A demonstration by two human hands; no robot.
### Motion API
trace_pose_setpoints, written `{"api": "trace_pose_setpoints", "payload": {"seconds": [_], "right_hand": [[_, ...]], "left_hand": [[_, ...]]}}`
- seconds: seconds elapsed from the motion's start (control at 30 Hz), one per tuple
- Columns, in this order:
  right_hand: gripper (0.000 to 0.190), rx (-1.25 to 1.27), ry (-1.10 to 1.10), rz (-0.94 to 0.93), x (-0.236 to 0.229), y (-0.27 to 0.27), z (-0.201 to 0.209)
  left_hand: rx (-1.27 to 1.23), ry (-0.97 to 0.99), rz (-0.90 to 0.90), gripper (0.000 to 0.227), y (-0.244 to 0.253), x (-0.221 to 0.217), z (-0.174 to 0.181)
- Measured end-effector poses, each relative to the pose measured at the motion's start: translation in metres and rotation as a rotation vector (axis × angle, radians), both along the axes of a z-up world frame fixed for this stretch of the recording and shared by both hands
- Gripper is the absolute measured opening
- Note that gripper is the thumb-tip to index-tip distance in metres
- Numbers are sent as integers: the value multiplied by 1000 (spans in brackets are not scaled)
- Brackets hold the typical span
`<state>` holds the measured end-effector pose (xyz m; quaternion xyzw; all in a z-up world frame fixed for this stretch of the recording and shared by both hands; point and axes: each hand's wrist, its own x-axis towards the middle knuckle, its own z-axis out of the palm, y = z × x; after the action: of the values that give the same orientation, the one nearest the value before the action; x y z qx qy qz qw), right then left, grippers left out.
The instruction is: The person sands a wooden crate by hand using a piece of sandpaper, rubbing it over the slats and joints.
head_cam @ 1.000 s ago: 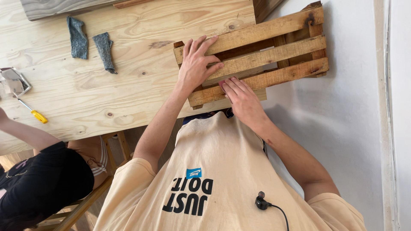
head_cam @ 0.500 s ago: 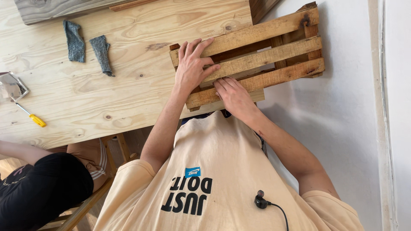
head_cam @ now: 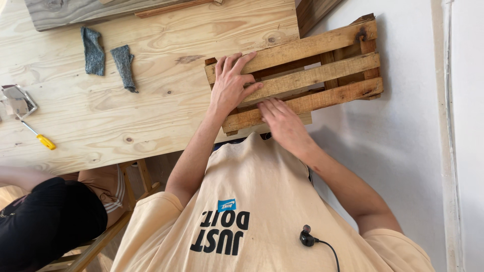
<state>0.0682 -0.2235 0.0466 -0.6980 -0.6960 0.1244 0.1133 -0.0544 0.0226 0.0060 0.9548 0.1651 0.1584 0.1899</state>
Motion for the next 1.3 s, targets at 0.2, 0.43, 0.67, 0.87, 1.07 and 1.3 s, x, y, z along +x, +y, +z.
{"api": "trace_pose_setpoints", "payload": {"seconds": [0.2,0.43,0.67,0.87,1.07,1.3], "right_hand": [[54,-59,-2,6,7,-1,-1],[41,50,-76,-38,-3,0,-34],[49,36,-76,-76,14,-21,-28],[46,55,145,-4,1,-27,4],[46,-163,468,-270,61,-128,39],[44,-106,596,-695,77,-177,-44]], "left_hand": [[-3,-7,-14,49,5,0,0],[-100,81,50,45,1,1,-7],[-74,61,68,46,2,1,-3],[-74,55,61,46,4,-1,-1],[81,-43,45,33,-8,6,-25],[-113,375,-133,85,-46,46,20]]}}
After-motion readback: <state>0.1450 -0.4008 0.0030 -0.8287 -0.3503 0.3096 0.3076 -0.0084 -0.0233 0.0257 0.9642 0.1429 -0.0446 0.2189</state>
